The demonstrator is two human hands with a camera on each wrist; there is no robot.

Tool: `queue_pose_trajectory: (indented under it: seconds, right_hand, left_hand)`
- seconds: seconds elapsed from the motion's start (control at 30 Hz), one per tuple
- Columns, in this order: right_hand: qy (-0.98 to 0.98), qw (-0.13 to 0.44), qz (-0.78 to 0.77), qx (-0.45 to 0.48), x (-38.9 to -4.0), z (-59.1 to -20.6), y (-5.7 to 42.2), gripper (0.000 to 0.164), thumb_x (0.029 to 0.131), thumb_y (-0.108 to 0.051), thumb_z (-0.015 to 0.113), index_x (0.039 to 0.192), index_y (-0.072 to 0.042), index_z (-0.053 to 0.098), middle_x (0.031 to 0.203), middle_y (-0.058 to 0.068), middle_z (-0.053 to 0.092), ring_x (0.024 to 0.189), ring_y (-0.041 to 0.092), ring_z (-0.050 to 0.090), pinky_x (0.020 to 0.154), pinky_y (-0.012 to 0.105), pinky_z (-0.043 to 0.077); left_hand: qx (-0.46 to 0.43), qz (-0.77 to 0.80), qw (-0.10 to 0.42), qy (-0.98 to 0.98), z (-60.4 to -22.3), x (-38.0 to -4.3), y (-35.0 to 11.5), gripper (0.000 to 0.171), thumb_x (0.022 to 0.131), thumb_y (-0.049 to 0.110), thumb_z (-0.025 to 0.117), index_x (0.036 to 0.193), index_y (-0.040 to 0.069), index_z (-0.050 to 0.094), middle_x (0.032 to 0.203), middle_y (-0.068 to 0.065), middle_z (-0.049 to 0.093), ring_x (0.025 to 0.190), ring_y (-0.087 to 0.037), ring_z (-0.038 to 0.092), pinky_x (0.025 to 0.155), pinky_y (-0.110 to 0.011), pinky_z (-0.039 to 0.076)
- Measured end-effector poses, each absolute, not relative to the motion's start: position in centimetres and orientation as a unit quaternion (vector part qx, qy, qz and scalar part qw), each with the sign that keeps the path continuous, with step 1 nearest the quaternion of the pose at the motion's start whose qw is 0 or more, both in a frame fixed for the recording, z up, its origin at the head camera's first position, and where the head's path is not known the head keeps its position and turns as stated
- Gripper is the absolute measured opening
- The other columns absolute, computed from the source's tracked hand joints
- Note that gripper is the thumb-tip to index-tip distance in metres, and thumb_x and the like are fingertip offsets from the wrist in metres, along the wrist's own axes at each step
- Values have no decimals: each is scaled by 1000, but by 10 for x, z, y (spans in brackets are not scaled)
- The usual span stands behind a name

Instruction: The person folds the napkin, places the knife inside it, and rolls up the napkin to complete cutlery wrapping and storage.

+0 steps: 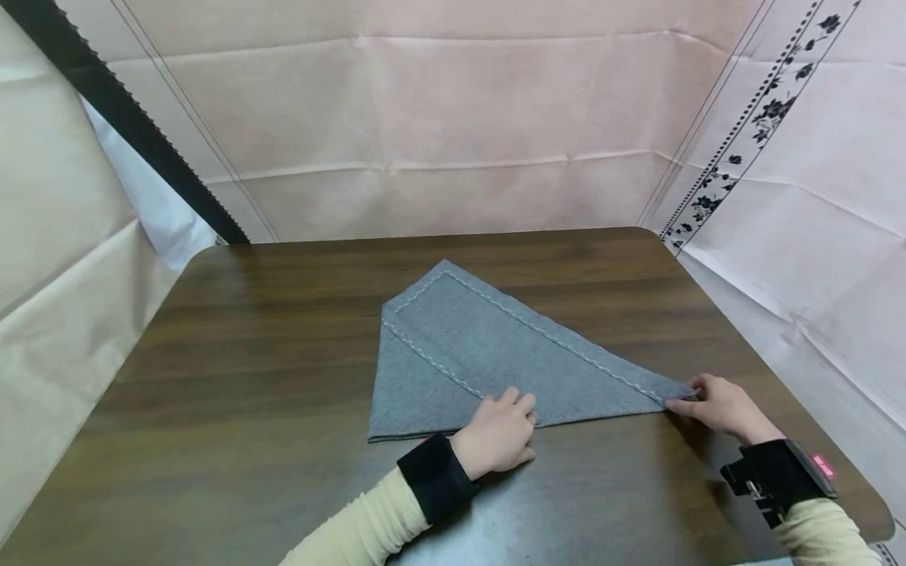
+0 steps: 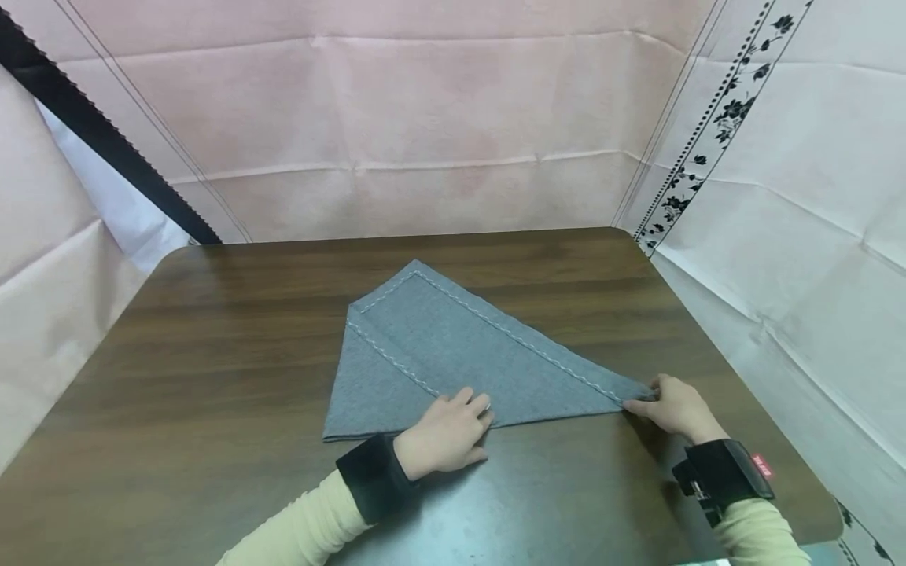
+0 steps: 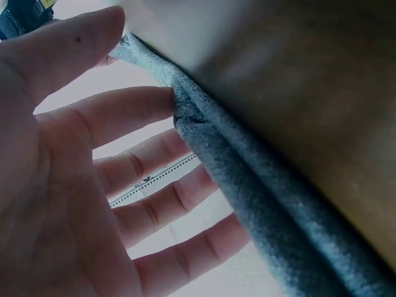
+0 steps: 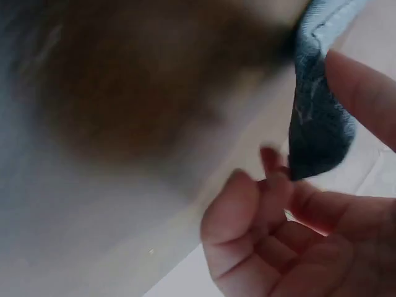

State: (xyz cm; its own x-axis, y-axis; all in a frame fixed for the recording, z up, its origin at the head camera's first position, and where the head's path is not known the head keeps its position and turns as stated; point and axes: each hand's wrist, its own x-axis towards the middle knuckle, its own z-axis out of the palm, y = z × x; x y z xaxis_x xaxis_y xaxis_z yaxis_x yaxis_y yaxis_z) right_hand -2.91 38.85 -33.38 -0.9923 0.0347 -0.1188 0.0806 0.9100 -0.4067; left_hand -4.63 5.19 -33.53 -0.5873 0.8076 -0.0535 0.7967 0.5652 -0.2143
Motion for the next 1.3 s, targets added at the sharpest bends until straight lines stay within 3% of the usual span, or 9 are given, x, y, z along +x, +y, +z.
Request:
queue_pose_trajectory:
  seconds: [0.23, 0.47, 0.6, 0.8, 0.9, 0.97, 1.1, 1.3]
  right_hand:
    - [958, -12, -285, 37, -26, -326, 372, 34, 81, -22, 68, 91, 5, 51, 76, 9, 56, 66, 17, 49, 54, 30, 37]
    - [942, -211, -260, -28, -32, -324, 335, 18, 72, -5, 73, 78, -2, 57, 65, 4, 61, 57, 6, 48, 51, 23, 37]
    - [931, -279, -219, -83, -37, -326, 314, 17, 66, 2, 74, 73, -2, 59, 61, 3, 59, 53, 9, 49, 49, 26, 39]
    - [935, -289, -169, -119, -39, -330, 293, 18, 65, 4, 71, 69, -5, 56, 58, -1, 51, 50, 10, 44, 47, 29, 36]
    - [937, -286, -152, -129, -40, -332, 285, 20, 64, 4, 70, 69, -6, 54, 58, -3, 46, 49, 9, 40, 46, 28, 33]
    - [938, -284, -146, -137, -40, -332, 280, 21, 64, 3, 71, 68, -7, 53, 58, -4, 43, 50, 8, 39, 45, 27, 32]
    - [937, -280, -144, -150, -40, -335, 270, 26, 63, 3, 74, 66, -9, 51, 57, -4, 40, 49, 8, 37, 44, 26, 30]
    - [937, -276, -144, -156, -39, -336, 259, 32, 61, 3, 76, 65, -11, 48, 58, -5, 38, 49, 8, 35, 44, 25, 29]
  left_hand:
    - [-457, 103, 31, -883, -336, -48, 51, 38, 84, 51, 56, 109, 23, 62, 103, 4, 45, 88, -13, 40, 64, -26, 40]
    - [-455, 103, 28, -884, -335, -50, 52, 36, 84, 52, 56, 105, 23, 63, 99, 4, 45, 85, -13, 40, 60, -26, 39]
    - [-452, 80, 10, -888, -335, -53, 54, 33, 84, 51, 57, 98, 23, 65, 97, 5, 47, 86, -13, 42, 59, -27, 40]
    - [-453, 22, 11, -891, -324, -62, 63, 26, 84, 45, 59, 81, 20, 66, 89, 4, 56, 80, -14, 54, 59, -29, 46]
    - [-448, -1, 46, -893, -317, -66, 76, 26, 86, 42, 59, 91, 18, 65, 88, 3, 59, 78, -14, 58, 58, -29, 47]
    - [-441, -15, 65, -895, -312, -68, 88, 32, 88, 41, 57, 106, 15, 62, 92, 2, 60, 80, -14, 59, 59, -28, 47]
    - [-414, -50, 81, -905, -312, -72, 108, 38, 90, 38, 54, 116, 11, 55, 89, 0, 63, 79, -13, 61, 56, -27, 48]
    - [-380, -140, 81, -911, -311, -76, 111, 17, 93, 24, 52, 86, 9, 57, 61, 1, 53, 52, -10, 52, 42, -21, 36]
